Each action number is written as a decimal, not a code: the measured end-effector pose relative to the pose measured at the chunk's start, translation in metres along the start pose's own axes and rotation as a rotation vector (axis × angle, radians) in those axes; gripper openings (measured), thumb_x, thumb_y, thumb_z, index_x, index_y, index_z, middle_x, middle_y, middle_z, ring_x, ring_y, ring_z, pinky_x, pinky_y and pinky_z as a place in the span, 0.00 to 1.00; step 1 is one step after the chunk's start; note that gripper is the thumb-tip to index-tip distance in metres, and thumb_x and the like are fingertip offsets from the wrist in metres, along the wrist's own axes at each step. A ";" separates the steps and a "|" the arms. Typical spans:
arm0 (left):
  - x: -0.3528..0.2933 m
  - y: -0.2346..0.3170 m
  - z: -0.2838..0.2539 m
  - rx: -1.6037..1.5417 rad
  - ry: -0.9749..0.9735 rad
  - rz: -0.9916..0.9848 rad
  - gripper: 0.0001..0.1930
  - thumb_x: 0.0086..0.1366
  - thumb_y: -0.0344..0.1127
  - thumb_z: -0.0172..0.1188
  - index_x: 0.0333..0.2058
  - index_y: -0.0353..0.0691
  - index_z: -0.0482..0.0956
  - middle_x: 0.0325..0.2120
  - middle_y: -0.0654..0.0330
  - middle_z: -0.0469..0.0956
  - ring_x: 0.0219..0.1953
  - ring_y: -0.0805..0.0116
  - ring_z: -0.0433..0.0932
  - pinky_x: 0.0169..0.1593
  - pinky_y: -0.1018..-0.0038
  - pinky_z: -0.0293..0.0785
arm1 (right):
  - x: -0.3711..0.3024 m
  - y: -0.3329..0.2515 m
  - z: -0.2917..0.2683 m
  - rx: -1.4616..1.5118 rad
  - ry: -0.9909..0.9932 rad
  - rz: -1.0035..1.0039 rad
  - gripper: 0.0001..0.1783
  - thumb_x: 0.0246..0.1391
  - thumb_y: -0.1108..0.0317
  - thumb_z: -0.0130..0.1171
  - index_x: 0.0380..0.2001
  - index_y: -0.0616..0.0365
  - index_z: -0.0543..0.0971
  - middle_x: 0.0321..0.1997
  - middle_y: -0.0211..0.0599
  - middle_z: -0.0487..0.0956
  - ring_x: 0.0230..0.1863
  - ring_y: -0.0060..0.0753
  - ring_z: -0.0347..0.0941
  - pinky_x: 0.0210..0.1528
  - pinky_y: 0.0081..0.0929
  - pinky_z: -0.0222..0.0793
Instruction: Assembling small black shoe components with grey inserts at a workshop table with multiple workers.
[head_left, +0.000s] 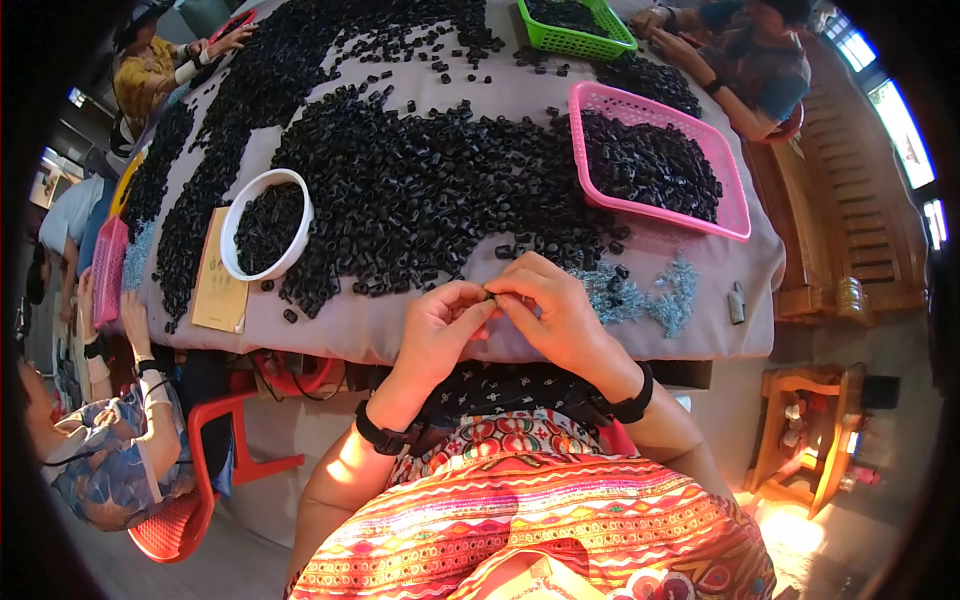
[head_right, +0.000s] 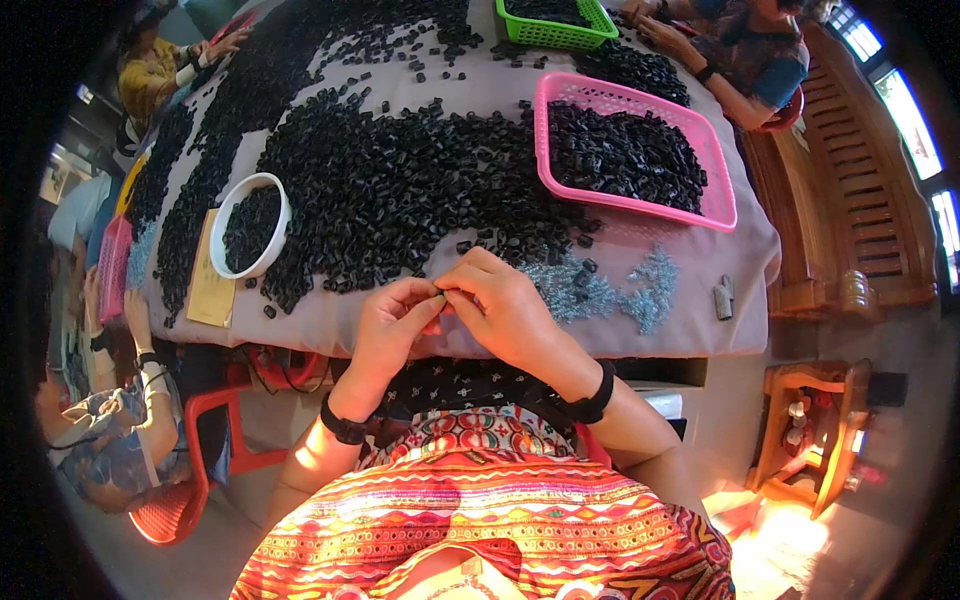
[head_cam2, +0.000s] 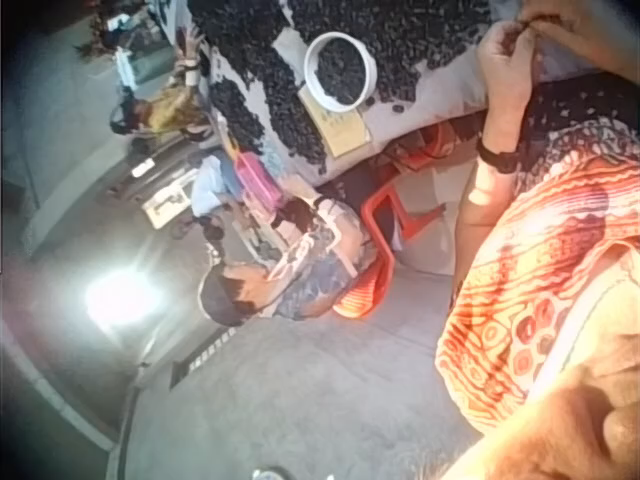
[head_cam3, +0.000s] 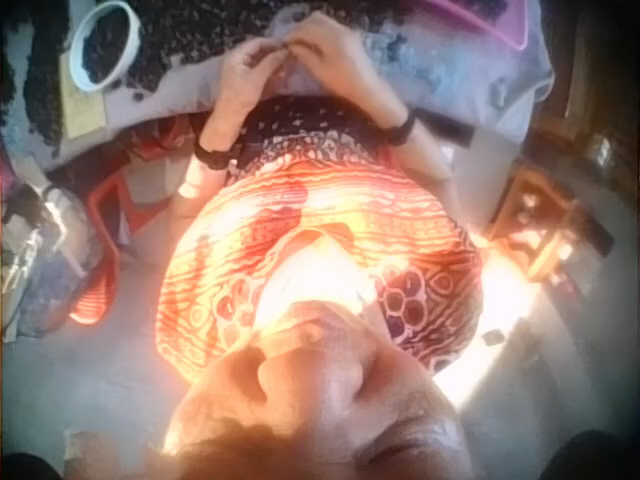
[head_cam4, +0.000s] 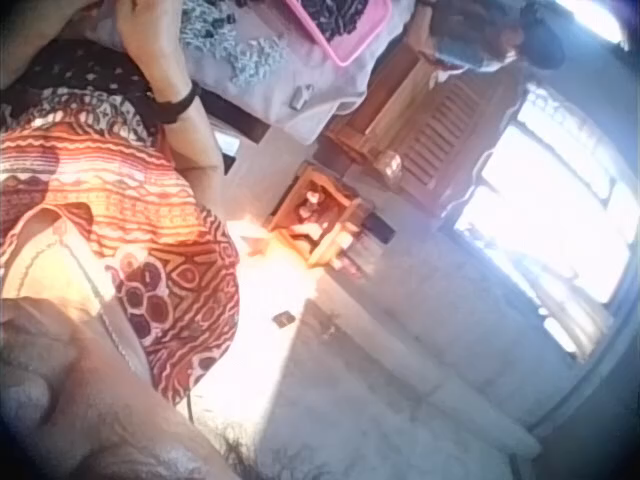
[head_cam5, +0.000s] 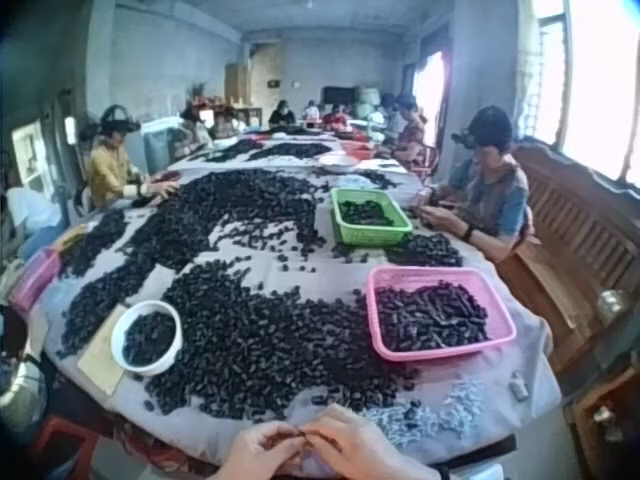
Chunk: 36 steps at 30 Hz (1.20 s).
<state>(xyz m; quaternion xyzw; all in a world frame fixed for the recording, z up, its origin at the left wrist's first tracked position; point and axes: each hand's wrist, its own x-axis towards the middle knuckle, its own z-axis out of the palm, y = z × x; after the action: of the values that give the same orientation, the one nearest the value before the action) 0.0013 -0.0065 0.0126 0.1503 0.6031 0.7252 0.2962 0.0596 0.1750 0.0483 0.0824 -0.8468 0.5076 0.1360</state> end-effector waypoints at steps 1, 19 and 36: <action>-0.001 0.001 0.000 -0.015 0.021 0.003 0.07 0.69 0.29 0.62 0.42 0.33 0.81 0.35 0.61 0.84 0.32 0.81 0.79 0.36 0.83 0.76 | 0.001 -0.002 -0.001 0.001 0.003 0.000 0.10 0.55 0.76 0.63 0.41 0.60 0.82 0.37 0.41 0.77 0.34 0.41 0.79 0.33 0.32 0.74; 0.006 0.009 0.006 0.104 0.119 0.033 0.05 0.67 0.25 0.60 0.38 0.31 0.82 0.34 0.61 0.84 0.36 0.79 0.80 0.41 0.81 0.75 | 0.003 0.006 0.015 -0.598 -0.007 -0.186 0.17 0.41 0.61 0.70 0.30 0.57 0.75 0.30 0.38 0.77 0.32 0.42 0.80 0.31 0.37 0.77; 0.003 0.024 -0.002 0.478 -0.005 -0.049 0.12 0.71 0.35 0.57 0.37 0.31 0.83 0.25 0.64 0.80 0.28 0.78 0.75 0.33 0.78 0.70 | 0.008 0.012 0.008 -0.511 -0.008 -0.200 0.18 0.48 0.55 0.69 0.30 0.58 0.76 0.28 0.41 0.77 0.30 0.48 0.78 0.30 0.41 0.74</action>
<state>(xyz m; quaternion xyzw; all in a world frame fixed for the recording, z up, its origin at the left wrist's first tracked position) -0.0080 -0.0087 0.0348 0.2035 0.7603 0.5540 0.2711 0.0477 0.1735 0.0372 0.1305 -0.9355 0.2613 0.1987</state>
